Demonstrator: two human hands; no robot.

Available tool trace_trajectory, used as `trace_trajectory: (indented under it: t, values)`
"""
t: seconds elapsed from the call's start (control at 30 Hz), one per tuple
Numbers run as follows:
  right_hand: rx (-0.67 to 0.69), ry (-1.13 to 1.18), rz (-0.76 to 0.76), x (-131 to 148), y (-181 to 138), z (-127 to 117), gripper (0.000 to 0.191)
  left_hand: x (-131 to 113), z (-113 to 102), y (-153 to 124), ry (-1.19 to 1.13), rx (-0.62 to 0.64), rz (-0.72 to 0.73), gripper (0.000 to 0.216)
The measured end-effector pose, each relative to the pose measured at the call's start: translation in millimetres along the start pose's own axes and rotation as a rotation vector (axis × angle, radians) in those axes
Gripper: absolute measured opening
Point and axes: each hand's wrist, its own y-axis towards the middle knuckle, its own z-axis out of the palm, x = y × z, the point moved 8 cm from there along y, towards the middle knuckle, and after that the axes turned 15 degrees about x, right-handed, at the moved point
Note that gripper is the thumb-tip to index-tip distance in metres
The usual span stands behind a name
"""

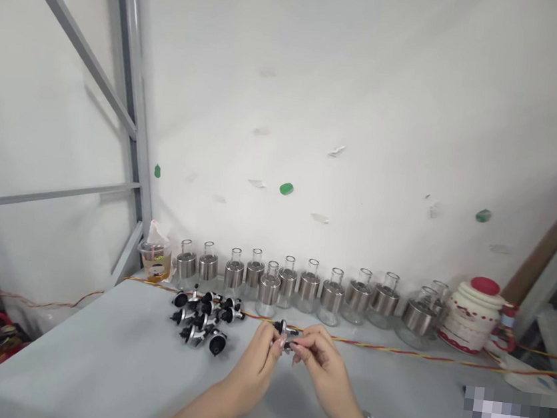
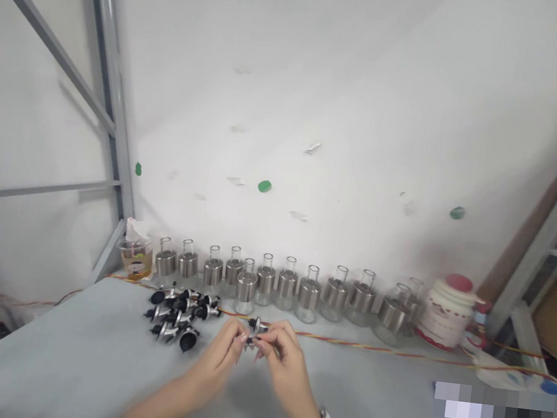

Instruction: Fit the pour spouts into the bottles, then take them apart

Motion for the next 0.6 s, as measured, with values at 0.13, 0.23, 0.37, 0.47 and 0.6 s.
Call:
trace_trajectory:
  t: [0.13,0.23,0.37,0.47,0.6]
  values:
    - [0.014,-0.006,0.000,-1,0,1,0.022,2,1,0,-0.011,0.013,-0.014,0.027]
    - [0.024,0.004,0.002,-4,1,2,0.020,5,3,0,-0.029,0.016,-0.030,0.028]
    - [0.041,0.013,-0.003,-6,2,2,0.015,9,6,-1,-0.077,0.032,-0.050,0.030]
    - [0.043,-0.004,-0.014,-3,2,2,0.015,8,6,0,-0.076,0.024,-0.054,0.031]
    - [0.028,-0.058,-0.026,5,-1,3,0.018,2,3,0,-0.064,-0.029,-0.042,0.030]
